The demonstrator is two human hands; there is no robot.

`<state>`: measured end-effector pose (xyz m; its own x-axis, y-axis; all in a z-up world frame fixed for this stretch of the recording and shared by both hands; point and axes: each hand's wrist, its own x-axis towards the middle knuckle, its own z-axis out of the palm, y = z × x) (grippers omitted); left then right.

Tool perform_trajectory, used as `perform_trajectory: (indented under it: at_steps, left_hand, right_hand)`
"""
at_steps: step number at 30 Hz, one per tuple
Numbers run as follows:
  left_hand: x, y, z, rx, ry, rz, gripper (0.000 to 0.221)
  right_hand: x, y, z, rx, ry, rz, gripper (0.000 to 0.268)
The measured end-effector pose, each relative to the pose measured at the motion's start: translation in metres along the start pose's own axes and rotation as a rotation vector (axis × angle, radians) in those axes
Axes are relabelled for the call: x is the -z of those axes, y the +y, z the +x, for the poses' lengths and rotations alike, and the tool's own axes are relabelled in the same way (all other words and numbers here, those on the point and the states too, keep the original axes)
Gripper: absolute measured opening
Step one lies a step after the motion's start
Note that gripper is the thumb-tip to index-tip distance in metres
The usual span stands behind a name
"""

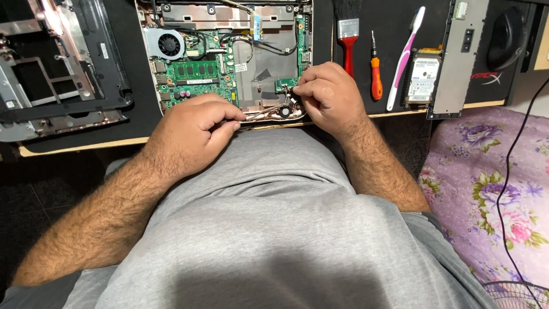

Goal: Cleaning a circuit board with a toothbrush and installing it into a laptop chassis using a screwdriver.

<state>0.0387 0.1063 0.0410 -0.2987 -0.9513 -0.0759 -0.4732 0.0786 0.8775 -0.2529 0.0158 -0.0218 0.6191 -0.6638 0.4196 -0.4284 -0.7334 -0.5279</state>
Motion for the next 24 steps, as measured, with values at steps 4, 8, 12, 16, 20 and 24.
perform_trajectory:
  at_steps: [4, 8, 12, 16, 20, 24]
  left_hand:
    - [0.001, 0.003, 0.002, -0.001, -0.012, 0.006, 0.010]
    - [0.000, 0.002, 0.002, 0.000, -0.015, 0.020, 0.009]
    - [-0.002, -0.001, 0.000, -0.014, -0.017, 0.043, 0.008]
    - [-0.004, -0.004, -0.001, -0.034, -0.015, 0.067, 0.009]
    - [-0.006, -0.004, 0.007, -0.217, 0.045, 0.394, 0.015]
    - [-0.017, -0.007, 0.034, -0.383, 0.106, 0.612, 0.016]
  right_hand:
    - [0.006, -0.007, 0.005, 0.001, -0.026, 0.002, 0.017]
    - [0.004, -0.007, 0.005, 0.003, -0.014, 0.004, 0.017]
    - [0.008, -0.009, 0.007, -0.014, -0.094, -0.050, 0.017]
    - [0.009, -0.008, 0.008, -0.022, -0.117, -0.078, 0.017]
    - [0.012, -0.006, 0.010, -0.003, -0.160, -0.092, 0.017]
    - [0.012, -0.005, 0.010, -0.014, -0.173, -0.097, 0.017]
